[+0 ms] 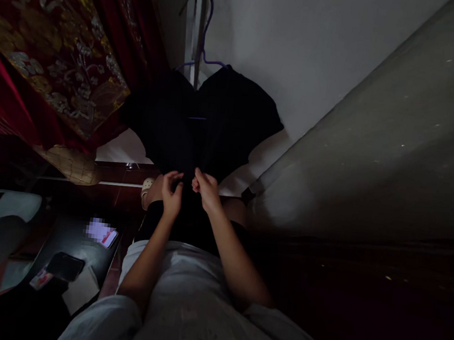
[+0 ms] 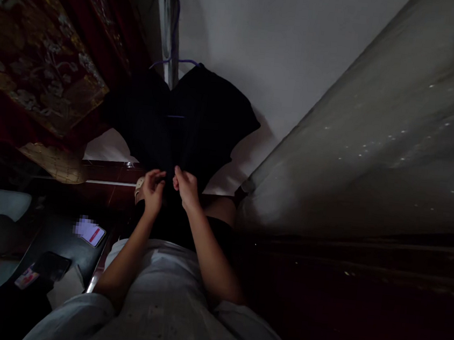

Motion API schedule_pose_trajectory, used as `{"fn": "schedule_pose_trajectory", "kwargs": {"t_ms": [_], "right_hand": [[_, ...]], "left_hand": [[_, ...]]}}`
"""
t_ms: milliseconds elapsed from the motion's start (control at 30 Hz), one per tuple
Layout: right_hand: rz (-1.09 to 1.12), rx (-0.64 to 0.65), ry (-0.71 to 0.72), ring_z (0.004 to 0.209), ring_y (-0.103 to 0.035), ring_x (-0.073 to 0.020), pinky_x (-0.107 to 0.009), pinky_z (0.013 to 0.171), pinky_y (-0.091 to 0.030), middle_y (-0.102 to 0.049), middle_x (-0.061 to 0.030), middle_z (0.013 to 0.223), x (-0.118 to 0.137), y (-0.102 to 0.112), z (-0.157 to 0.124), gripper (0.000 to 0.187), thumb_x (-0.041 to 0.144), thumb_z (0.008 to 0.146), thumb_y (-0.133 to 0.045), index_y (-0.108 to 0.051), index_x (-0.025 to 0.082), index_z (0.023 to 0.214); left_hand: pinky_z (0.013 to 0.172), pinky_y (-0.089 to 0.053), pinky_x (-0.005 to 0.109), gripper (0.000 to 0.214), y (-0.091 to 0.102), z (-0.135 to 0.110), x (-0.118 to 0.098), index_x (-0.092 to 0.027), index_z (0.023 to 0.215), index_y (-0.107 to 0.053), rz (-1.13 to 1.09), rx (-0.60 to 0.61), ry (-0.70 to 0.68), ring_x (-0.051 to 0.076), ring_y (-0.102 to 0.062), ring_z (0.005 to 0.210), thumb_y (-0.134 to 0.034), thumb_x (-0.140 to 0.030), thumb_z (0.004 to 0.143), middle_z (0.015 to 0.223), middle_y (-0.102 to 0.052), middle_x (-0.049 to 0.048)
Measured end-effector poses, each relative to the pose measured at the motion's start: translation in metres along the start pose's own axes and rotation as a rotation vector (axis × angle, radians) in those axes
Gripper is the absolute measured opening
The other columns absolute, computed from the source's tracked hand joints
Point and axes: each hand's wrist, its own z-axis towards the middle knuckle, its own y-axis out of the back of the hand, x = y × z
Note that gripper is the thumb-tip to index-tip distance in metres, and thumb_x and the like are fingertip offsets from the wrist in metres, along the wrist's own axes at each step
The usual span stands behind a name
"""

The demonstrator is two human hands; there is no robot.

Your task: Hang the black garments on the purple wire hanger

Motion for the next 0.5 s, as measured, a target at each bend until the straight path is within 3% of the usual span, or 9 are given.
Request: {"fn": "schedule_pose_trajectory", "kwargs": {"t_ms": [133, 300, 500], "right_hand": [[-0.004, -0.015, 0.069, 0.052, -0.039, -0.0082, -0.024, 0.050, -0.033, -0.046, 0.0031, 0.058, -0.001, 0.001, -0.017, 0.063, 0.079, 0.072, -0.072, -0.050, 0.021, 0.065], [-0.062, 0.060, 0.110, 0.054, -0.040, -0.0105, -0.026, 0.050, -0.033, -0.047, 0.0024, 0.058, 0.011, 0.009, -0.027, 0.052, 0.071, 0.077, -0.072, -0.056, 0.021, 0.071], [-0.064, 0.223, -0.033, 0.048, -0.044, -0.0077, -0.023, 0.046, -0.029, -0.056, 0.0014, 0.057, 0.043, 0.011, -0.016, 0.036, 0.051, 0.069, -0.078, -0.066, 0.017, 0.073]], "left_hand": [[0.105, -0.054, 0.040, 0.032, -0.005, -0.018, 0.005, -0.017, 0.120, -0.065, 0.115, 0.098, -0.034, 0.024, -0.069, 0.115, -0.068, -0.031, 0.092, 0.119, -0.071, 0.0129], [0.091, -0.057, 0.038, 0.022, -0.012, -0.002, -0.021, -0.017, 0.104, -0.071, 0.234, 0.149, -0.159, 0.023, -0.072, 0.097, -0.060, -0.034, 0.098, 0.100, -0.075, 0.0104], [0.081, -0.053, 0.031, 0.019, -0.011, -0.002, -0.029, -0.017, 0.093, -0.067, 0.264, 0.128, -0.177, 0.019, -0.067, 0.084, -0.056, -0.031, 0.101, 0.087, -0.070, 0.0061]]}}
